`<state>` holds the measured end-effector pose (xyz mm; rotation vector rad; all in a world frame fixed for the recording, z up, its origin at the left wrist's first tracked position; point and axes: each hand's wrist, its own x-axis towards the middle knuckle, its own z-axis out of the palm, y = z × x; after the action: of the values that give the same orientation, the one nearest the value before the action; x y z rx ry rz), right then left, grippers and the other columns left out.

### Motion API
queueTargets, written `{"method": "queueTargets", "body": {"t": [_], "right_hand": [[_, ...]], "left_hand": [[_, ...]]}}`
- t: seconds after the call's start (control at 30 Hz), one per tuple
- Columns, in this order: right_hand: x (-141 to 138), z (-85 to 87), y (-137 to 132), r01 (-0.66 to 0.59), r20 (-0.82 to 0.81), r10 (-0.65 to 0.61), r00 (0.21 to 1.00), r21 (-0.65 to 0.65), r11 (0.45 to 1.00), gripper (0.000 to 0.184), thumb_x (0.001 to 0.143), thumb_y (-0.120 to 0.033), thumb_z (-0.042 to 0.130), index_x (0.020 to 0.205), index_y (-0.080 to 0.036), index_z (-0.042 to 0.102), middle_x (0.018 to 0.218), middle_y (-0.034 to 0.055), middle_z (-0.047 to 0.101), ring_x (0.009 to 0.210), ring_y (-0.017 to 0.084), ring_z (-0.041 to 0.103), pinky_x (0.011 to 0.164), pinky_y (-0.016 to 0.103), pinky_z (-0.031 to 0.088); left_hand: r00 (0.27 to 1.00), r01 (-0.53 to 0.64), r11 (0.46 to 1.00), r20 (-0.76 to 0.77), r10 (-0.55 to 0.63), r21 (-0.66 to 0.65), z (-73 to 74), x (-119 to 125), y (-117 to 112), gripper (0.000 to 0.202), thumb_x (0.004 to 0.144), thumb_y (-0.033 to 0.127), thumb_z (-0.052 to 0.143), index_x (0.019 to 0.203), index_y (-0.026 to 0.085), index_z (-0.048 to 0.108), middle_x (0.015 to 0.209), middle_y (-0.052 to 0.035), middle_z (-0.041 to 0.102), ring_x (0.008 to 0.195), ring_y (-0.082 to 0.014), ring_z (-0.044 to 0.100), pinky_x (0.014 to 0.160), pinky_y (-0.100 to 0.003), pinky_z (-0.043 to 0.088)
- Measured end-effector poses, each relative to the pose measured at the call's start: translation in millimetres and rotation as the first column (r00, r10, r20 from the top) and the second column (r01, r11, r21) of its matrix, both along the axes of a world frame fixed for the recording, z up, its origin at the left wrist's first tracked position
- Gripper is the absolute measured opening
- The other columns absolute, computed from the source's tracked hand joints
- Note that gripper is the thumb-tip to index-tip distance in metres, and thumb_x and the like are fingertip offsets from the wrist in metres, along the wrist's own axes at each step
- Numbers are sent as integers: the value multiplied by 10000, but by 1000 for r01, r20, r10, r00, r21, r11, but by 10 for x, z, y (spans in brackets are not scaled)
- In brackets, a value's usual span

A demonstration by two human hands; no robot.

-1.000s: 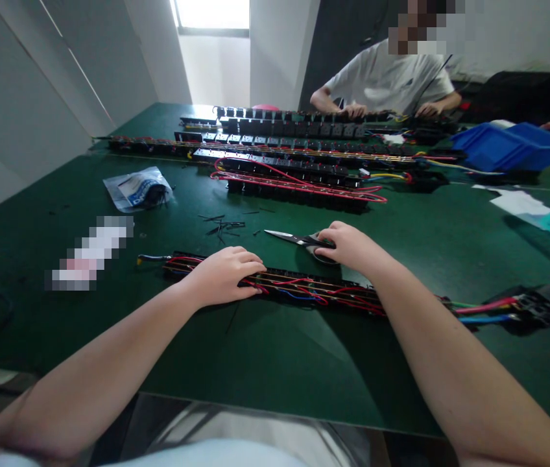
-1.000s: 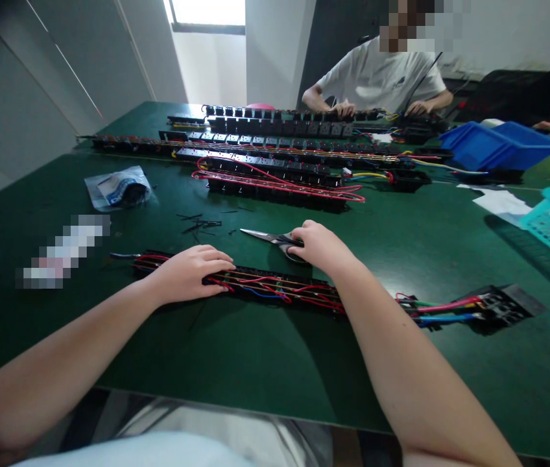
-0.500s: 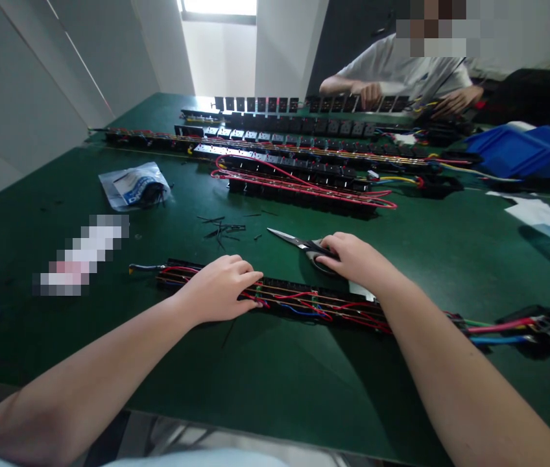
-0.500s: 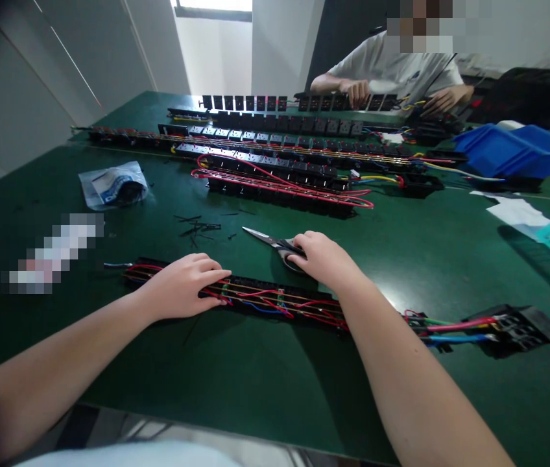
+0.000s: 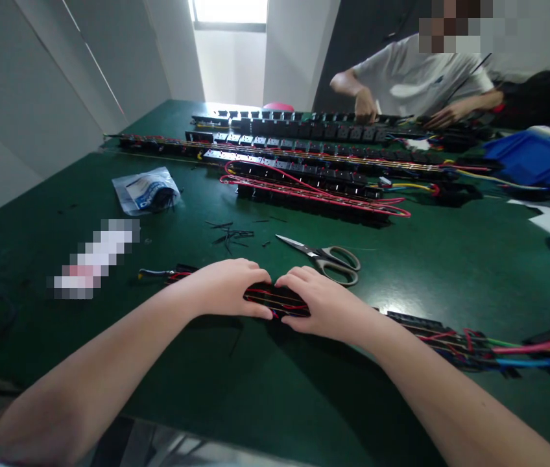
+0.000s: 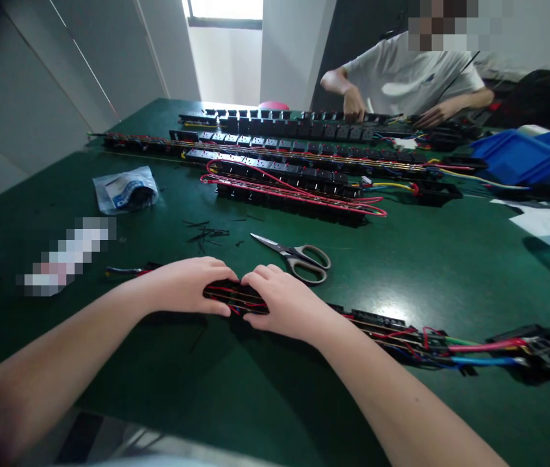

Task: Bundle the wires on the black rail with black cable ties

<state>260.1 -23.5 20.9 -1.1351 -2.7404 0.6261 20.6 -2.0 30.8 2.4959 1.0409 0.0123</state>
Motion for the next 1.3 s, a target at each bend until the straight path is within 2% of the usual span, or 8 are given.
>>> {"method": "queueTargets", "body": {"t": [0.07, 0.17, 0.27, 0.33, 0.53, 0.7, 0.97, 1.3], "right_hand": [[11, -54, 1, 38, 7, -38, 999, 31, 999, 545, 762, -381, 778, 1240, -204, 587, 1227, 115, 637, 1121, 300, 595, 962, 432, 493], [23, -56, -5, 60, 51, -62, 997, 31, 998, 481, 793, -425, 748, 1194, -198, 613, 1173, 111, 661, 1070, 298, 617, 921, 429, 508], [11, -19, -20, 70, 65, -70, 995, 8, 998, 422, 806, -399, 734, 1158, -190, 632, 1145, 105, 666, 1025, 281, 637, 879, 402, 522], [7, -4, -23, 66, 45, -65, 997, -12, 998, 442, 802, -396, 739, 1176, -185, 634, 1167, 107, 659, 1040, 277, 637, 893, 395, 524], [26, -14, -6, 37, 13, -37, 999, -6, 999, 420, 808, -382, 730, 1172, -185, 655, 1160, 106, 665, 1018, 262, 644, 891, 378, 525], [16, -9, -11, 35, 20, -35, 999, 3, 999, 461, 794, -376, 745, 1195, -166, 657, 1171, 109, 674, 1042, 269, 647, 915, 385, 521], [-3, -9, -20, 62, 25, -62, 998, -1, 998, 479, 786, -384, 755, 1194, -155, 649, 1180, 112, 673, 1064, 283, 644, 930, 405, 519], [7, -29, -1, 72, 17, -71, 997, -18, 997, 479, 787, -408, 753, 1192, -178, 642, 1181, 98, 674, 1067, 282, 639, 915, 407, 519]], "left_hand": [[998, -3, 996, 62, 8, -85, 48, -66, 226, 381, 919, 557, 558, 1169, 292, 671, 1105, -1, 732, 951, -183, 685, 799, -274, 517], [976, -207, 974, 92, 199, 88, 31, -172, 627, 293, 950, 426, 516, 1090, 262, 715, 1074, 18, 750, 937, -153, 685, 825, -246, 516], [953, -301, 936, 78, 291, 183, -69, -239, 910, 297, 931, 327, 501, 1079, 197, 724, 1071, -37, 751, 938, -183, 680, 851, -285, 517], [945, -325, 916, 59, 321, 236, -142, -252, 980, 296, 914, 312, 508, 1058, 187, 734, 1059, -61, 747, 955, -208, 674, 880, -316, 517], [953, -276, 906, -33, 302, 319, -256, -247, 935, 311, 912, 318, 507, 1114, 224, 724, 1150, -72, 713, 1106, -250, 631, 926, -339, 516], [960, -226, 918, -88, 267, 327, -290, -279, 963, 303, 891, 287, 534, 1124, 225, 718, 1139, -59, 706, 1048, -224, 642, 902, -306, 513], [958, -218, 917, -107, 266, 333, -307, -245, 934, 334, 873, 231, 513, 1143, 225, 708, 1056, -45, 718, 961, -201, 655, 844, -284, 508], [964, -127, 916, -171, 205, 381, -246, -202, 883, 287, 912, 308, 476, 1060, 223, 707, 1049, -61, 720, 925, -228, 667, 753, -306, 480]]}}
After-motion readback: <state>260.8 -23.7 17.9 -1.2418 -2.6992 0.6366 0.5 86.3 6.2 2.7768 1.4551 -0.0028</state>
